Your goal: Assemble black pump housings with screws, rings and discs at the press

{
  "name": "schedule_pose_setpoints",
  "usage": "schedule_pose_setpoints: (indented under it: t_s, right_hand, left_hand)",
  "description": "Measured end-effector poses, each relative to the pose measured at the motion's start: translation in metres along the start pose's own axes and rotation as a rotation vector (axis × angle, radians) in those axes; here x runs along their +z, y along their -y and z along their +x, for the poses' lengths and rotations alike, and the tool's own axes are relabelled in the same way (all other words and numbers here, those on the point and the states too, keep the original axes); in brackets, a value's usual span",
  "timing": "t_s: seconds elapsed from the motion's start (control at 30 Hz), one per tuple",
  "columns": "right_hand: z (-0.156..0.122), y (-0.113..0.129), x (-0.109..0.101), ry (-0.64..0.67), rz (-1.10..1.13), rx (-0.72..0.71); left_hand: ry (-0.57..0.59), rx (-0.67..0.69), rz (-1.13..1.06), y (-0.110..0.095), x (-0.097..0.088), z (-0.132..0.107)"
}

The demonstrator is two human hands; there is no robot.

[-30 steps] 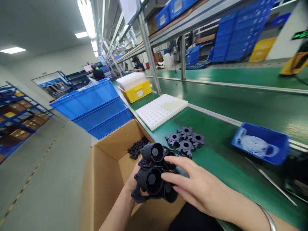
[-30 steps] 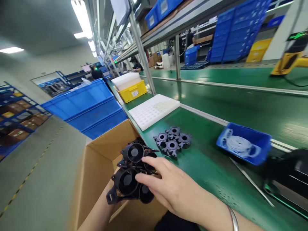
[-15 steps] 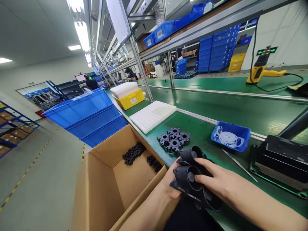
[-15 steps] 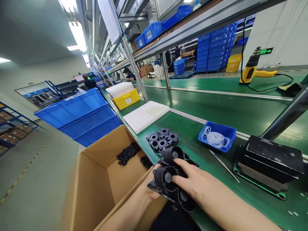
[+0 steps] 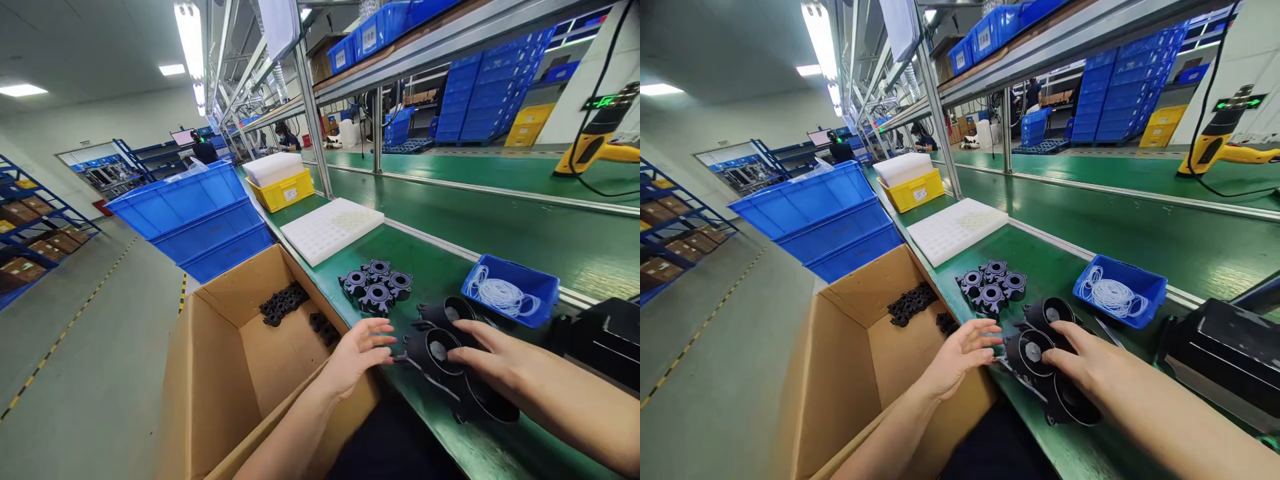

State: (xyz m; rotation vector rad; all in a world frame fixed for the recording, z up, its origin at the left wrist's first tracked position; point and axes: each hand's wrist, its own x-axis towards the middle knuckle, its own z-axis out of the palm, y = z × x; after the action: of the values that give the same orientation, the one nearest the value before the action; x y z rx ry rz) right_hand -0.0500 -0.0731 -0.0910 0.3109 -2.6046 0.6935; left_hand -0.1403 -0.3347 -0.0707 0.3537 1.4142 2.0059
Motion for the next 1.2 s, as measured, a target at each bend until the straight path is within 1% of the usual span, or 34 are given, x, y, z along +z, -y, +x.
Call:
schedule_pose_setpoints:
  t_s: [0.07,0.17,0.2,0.27,0.33,0.4,0.5,0.57,0.67,0.73,0.9,0.97,1.07,1.13,1.2]
  right_hand:
    - [-0.003,-0.009,0.014,0.100,-0.143,-0.113]
    - [-0.006,-0.011,0.031,0.250,-0.363,-0.253]
    - [-0.006,-0.010,0.032,0.275,-0.388,-0.270]
    - [-0.004,-0.006,0.027,0.290,-0.369,-0.258]
    - [-0.001,-0.003,0.013,0.269,-0.282,-0.206]
    - [0.003,-0.001,-0.005,0.209,-0.165,-0.154]
    - [0.004,0.004,-0.025,0.075,-0.016,-0.135]
    - [0.001,0.008,-0.030,0.014,0.062,-0.092]
    - [-0.004,0.017,-0.028,0.011,0.216,0.041]
    - [-0.006,0.023,-0.024,0.005,0.319,0.127]
    - [-0.003,0.037,-0.021,-0.007,0.547,0.262]
    - [-0.003,0.041,-0.020,-0.022,0.604,0.289]
    - [-0.007,0.043,-0.015,-0.087,0.609,0.286]
    - [-0.011,0.042,-0.012,-0.119,0.598,0.272]
    - [-0.015,0.041,-0.010,-0.129,0.601,0.257]
  left_hand:
    - [-0.040,0.051,0.058,-0.007,-0.012,-0.008]
    - [-0.067,0.061,0.101,-0.010,-0.022,-0.016]
    - [-0.072,0.059,0.108,-0.009,-0.024,-0.017]
    - [-0.073,0.055,0.115,-0.003,-0.022,-0.017]
    - [-0.067,0.052,0.118,0.005,-0.017,-0.016]
    - [-0.059,0.069,0.113,0.014,-0.007,-0.014]
    - [0.007,0.164,0.092,0.027,0.012,-0.012]
    - [0.066,0.251,0.116,0.031,0.024,-0.010]
    - [0.119,0.357,0.247,0.033,0.035,-0.008]
    - [0.131,0.387,0.329,0.030,0.039,-0.005]
    - [0.111,0.341,0.456,0.017,0.047,0.003]
    - [0.108,0.324,0.489,0.014,0.052,0.006]
    - [0.078,0.334,0.519,0.011,0.060,0.008]
    - [0.082,0.375,0.549,0.011,0.064,0.010]
    - [0.128,0.437,0.586,0.010,0.065,0.013]
